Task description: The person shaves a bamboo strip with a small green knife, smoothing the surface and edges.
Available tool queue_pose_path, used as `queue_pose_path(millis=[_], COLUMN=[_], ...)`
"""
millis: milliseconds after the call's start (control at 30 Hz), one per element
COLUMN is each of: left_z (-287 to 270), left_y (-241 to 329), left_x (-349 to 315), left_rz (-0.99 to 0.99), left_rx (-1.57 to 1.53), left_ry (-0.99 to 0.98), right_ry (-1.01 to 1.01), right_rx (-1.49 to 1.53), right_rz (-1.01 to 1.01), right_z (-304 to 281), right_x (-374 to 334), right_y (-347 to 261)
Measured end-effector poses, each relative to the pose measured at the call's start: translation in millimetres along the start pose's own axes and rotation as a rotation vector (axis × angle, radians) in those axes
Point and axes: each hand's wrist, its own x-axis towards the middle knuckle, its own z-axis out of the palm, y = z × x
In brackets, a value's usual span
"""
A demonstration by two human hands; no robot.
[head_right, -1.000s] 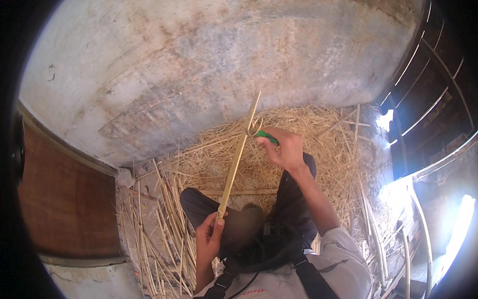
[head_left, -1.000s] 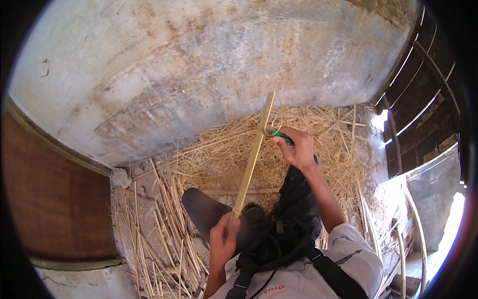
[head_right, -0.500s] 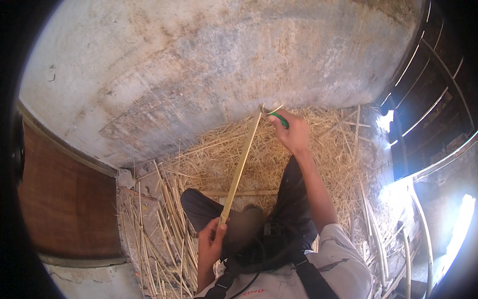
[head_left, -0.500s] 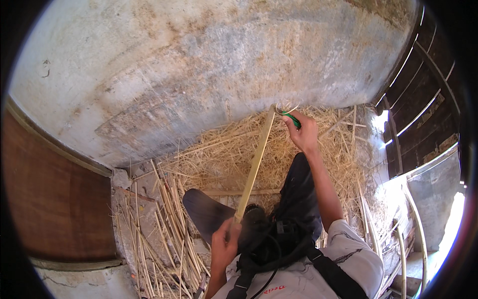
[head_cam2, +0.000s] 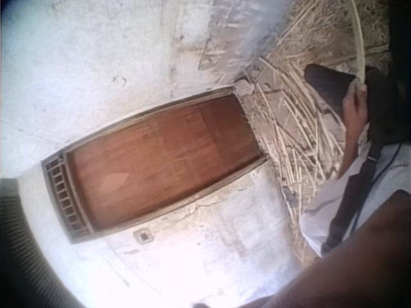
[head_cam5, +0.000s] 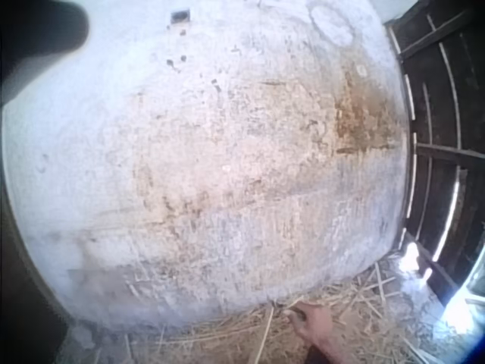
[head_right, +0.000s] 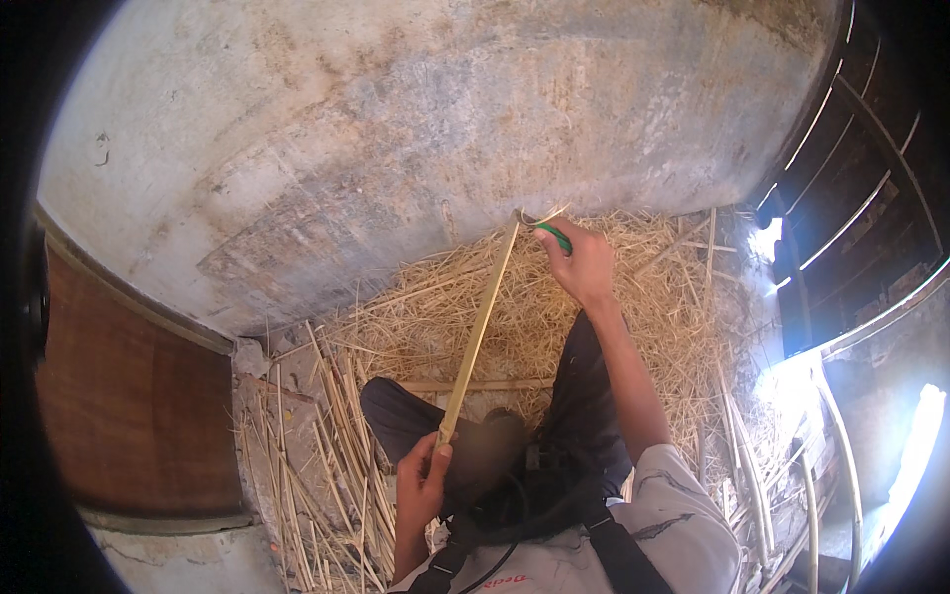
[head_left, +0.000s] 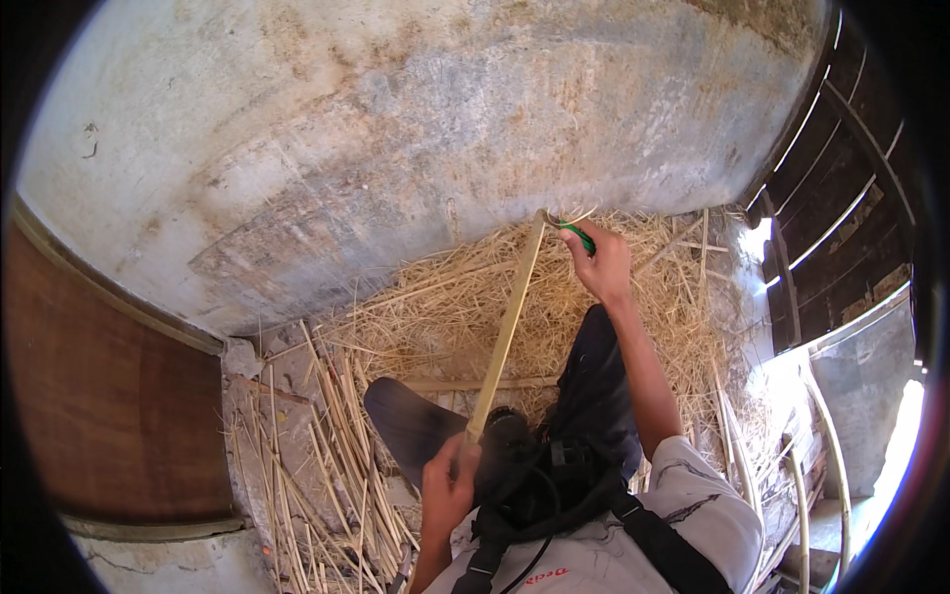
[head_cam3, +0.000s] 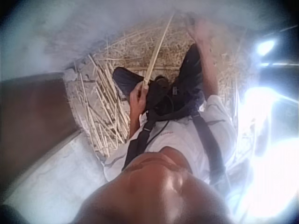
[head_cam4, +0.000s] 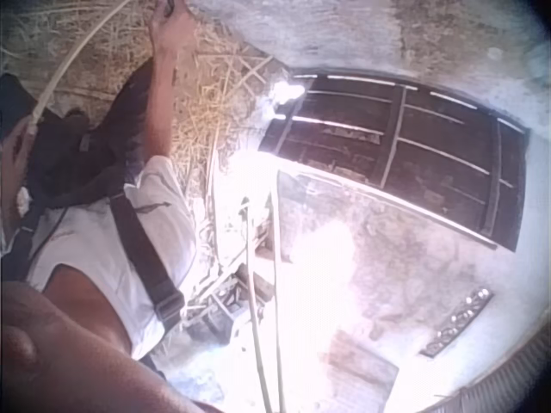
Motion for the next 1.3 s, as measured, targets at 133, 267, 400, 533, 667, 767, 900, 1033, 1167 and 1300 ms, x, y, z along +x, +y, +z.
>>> queue_pose_path(millis=[133, 267, 400, 533, 667, 767, 900, 1033, 1167, 1300], left_z=[-2, -7, -17, -23, -21, -16, -11, -7, -3, -3], left_y=[-3, 4, -8, -1, -1, -1, 7, 15, 24, 30], left_x=[1, -13, -4, 11, 21, 26, 31, 37, 38, 38], left_rz=[-0.030, -0.070, -0.148, -0.208, -0.136, -0.123, -0.151, -0.173, -0.256, -0.283], left_rx=[-0.010, -0.016, -0.178, -0.205, -0.134, -0.190, -0.264, -0.351, -0.393, -0.419], left_ry=[-0.010, -0.081, -0.063, -0.086, -0.105, -0.138, -0.190, -0.319, -0.386, -0.410], right_ry=[0.036, 0.007, -0.313, -0.598, -0.537, -0.501, -0.567, -0.588, -0.505, -0.446], right_rx=[-0.052, -0.233, -0.173, -0.302, 0.054, 0.473, 0.922, 1.100, 1.150, 1.175], right_rz=[0.092, 0.280, 0.316, 0.272, 0.178, 0.395, 0.583, 0.519, 0.549, 0.545], right_z=[4, -13, -20, -18, -11, -6, -12, -12, -6, -9], right_x=[4, 26, 15, -6, -23, -29, -40, -53, -56, -53], right_y=[7, 69, 85, 84, 85, 61, 2, -43, -66, -76])
